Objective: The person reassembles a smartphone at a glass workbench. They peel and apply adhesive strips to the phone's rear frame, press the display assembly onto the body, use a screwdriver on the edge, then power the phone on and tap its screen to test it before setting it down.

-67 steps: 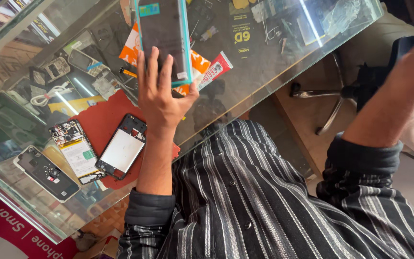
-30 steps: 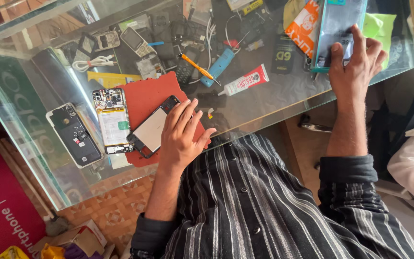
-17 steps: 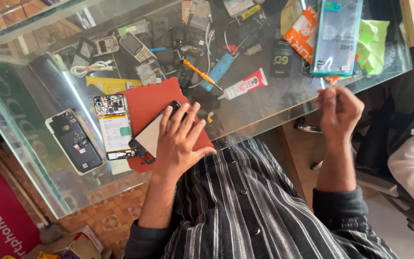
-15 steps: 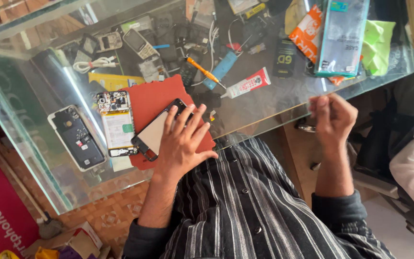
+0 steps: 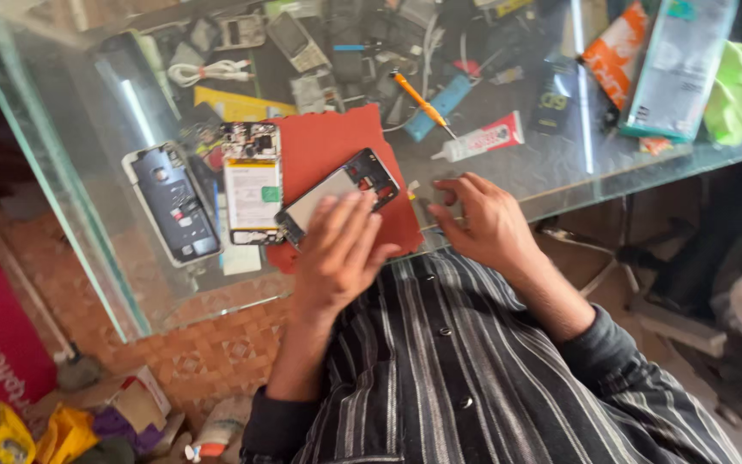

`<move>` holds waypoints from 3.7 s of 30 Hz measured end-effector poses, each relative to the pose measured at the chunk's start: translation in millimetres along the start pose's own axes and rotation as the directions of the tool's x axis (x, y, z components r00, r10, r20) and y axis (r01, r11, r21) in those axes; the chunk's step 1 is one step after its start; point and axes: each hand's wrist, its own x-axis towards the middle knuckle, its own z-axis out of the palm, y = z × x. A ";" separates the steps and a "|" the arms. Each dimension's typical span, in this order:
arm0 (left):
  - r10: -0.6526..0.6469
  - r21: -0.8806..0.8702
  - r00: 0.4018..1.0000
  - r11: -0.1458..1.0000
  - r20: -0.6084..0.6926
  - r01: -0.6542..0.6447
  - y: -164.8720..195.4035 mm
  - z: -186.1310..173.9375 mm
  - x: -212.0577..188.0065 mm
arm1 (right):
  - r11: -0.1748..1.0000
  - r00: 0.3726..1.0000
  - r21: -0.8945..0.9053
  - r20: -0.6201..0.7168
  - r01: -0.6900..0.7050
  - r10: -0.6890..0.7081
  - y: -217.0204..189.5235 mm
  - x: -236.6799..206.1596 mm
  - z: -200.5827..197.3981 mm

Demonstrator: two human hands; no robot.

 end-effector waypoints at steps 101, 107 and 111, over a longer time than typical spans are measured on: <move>-0.129 -0.054 0.991 0.991 -0.046 0.126 85.4 91.2 94.7 | 0.845 0.847 -0.534 -0.461 -0.028 -0.263 287.7 137.2 -92.8; -0.064 -0.237 0.992 0.971 -0.111 0.036 53.1 49.0 79.1 | 0.916 0.927 -0.308 -0.190 0.258 -0.325 225.3 18.1 -28.3; -0.096 -0.389 0.991 0.920 -0.099 0.050 40.0 14.2 66.7 | 0.956 0.893 -0.229 0.446 0.182 -0.063 158.7 -60.4 -22.7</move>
